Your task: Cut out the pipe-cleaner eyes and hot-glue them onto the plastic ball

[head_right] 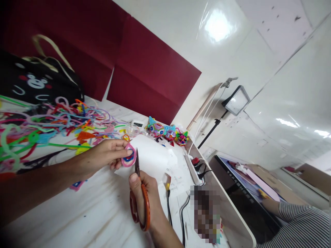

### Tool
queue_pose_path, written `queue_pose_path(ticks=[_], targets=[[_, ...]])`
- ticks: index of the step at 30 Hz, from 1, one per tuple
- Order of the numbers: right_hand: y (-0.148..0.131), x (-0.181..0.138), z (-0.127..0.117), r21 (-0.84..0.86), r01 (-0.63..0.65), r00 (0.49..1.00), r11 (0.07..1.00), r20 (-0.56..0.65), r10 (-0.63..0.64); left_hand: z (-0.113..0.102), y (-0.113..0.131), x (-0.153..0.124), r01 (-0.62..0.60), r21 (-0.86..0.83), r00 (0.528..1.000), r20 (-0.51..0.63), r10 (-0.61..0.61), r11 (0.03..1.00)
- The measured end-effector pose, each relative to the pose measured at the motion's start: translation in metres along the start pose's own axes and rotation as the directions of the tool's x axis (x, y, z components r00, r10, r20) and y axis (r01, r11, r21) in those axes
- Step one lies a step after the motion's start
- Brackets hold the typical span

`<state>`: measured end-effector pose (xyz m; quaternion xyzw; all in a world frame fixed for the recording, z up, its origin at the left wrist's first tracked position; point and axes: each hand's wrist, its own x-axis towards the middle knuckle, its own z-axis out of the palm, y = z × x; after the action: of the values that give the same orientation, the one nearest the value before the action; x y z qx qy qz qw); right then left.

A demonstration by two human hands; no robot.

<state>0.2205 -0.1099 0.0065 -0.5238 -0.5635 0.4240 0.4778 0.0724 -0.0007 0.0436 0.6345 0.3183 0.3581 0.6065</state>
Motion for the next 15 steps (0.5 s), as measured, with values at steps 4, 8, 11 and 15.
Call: queue_pose_path(ticks=[4,8,11,15], targets=[[0.003,0.001,-0.004,-0.028,-0.013,1.000,1.000,-0.010,0.013,0.000,0.001,0.000,-0.011,0.010,1.000,0.003,0.011,1.000],[0.005,0.000,-0.008,-0.036,-0.017,1.000,0.999,-0.026,0.016,0.000,-0.001,0.003,-0.002,0.036,1.000,0.013,0.002,0.999],[0.005,0.000,-0.011,-0.013,-0.043,0.999,0.999,0.027,0.043,-0.001,-0.005,0.004,-0.009,0.047,0.999,0.033,0.008,0.999],[0.004,-0.001,-0.014,-0.030,-0.007,0.997,1.000,0.074,0.009,-0.002,-0.007,0.005,-0.004,0.057,0.997,0.071,0.000,0.998]])
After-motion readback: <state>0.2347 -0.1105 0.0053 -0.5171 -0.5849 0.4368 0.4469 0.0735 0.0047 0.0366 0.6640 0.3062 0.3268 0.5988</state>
